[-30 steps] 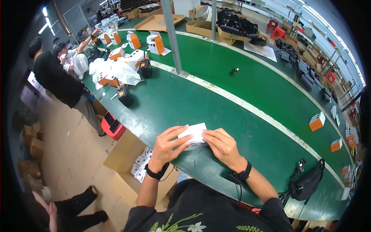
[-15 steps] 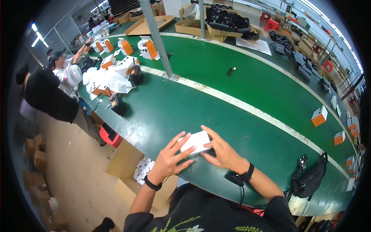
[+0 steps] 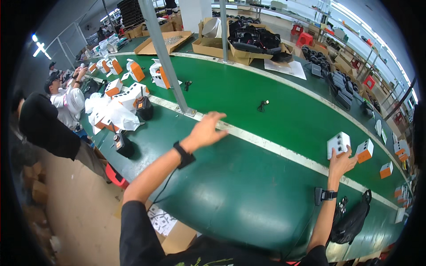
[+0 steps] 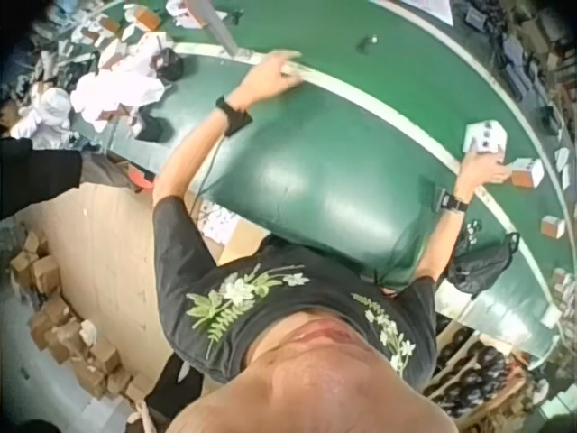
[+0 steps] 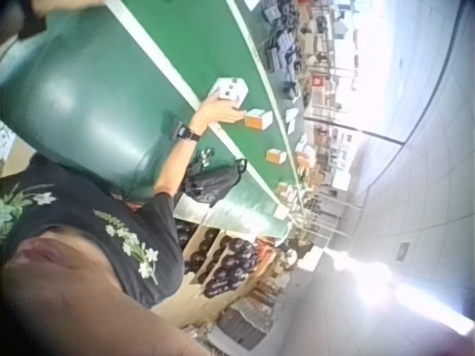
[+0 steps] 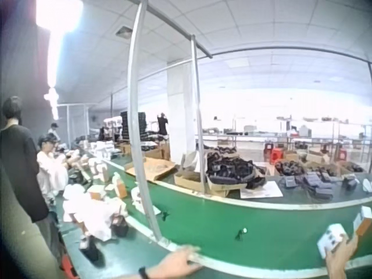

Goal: Packing small electronic components and cables into cardboard retail boxes on an assembly line.

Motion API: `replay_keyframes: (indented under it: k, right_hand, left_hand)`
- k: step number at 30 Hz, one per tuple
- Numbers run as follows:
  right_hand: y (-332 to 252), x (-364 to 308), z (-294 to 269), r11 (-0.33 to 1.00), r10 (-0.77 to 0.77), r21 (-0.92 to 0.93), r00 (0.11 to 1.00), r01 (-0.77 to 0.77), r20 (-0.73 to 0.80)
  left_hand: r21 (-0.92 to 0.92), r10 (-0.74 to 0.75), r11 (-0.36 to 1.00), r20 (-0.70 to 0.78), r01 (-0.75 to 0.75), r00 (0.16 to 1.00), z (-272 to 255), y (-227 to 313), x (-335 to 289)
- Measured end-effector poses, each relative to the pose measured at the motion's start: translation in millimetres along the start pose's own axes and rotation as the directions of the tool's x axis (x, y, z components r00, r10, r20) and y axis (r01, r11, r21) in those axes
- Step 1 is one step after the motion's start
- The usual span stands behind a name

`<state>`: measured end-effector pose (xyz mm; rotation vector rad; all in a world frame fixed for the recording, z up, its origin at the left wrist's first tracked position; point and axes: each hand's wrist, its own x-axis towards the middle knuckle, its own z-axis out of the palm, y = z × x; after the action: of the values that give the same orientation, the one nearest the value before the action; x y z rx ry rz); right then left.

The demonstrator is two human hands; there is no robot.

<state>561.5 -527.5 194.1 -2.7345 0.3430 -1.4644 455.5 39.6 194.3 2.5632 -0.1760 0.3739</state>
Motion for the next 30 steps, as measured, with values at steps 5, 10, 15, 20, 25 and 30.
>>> replay_keyframes:
  k: [5, 10, 15, 20, 25, 30]
  right_hand:
    - [-110, 2, 5, 0.811, -0.292, 0.575, 0.927, 0.111, 0.234]
    - [-268, -27, 55, 0.773, -0.383, 0.633, 0.757, -0.051, 0.529]
    - [-338, -36, 91, 0.801, -0.451, 0.590, 0.748, 0.098, 0.488]
    - [-293, -34, 110, 0.774, -0.449, 0.631, 0.741, 0.045, 0.499]
    - [-257, -27, 28, 0.194, -0.467, 0.748, 0.611, -0.634, 0.639]
    - [-227, -16, -86, -0.096, -0.555, 0.521, 0.480, -0.848, 0.679]
  left_hand:
    - [0.487, -0.338, 0.716, -0.386, 0.500, 0.858, 10, -120, 110]
    - [0.459, -0.484, 0.568, -0.486, 0.684, 0.728, 3, -187, 157]
    - [0.425, -0.231, 0.846, -0.250, 0.321, 0.940, 4, -146, 147]
    - [-0.161, -0.148, 0.977, -0.039, 0.140, 0.988, 21, -26, 95]
    - [-0.463, -0.268, 0.832, 0.146, 0.305, 0.952, -5, 61, 5]
    - [-0.621, -0.272, 0.698, 0.231, 0.357, 0.934, -10, 101, -51]
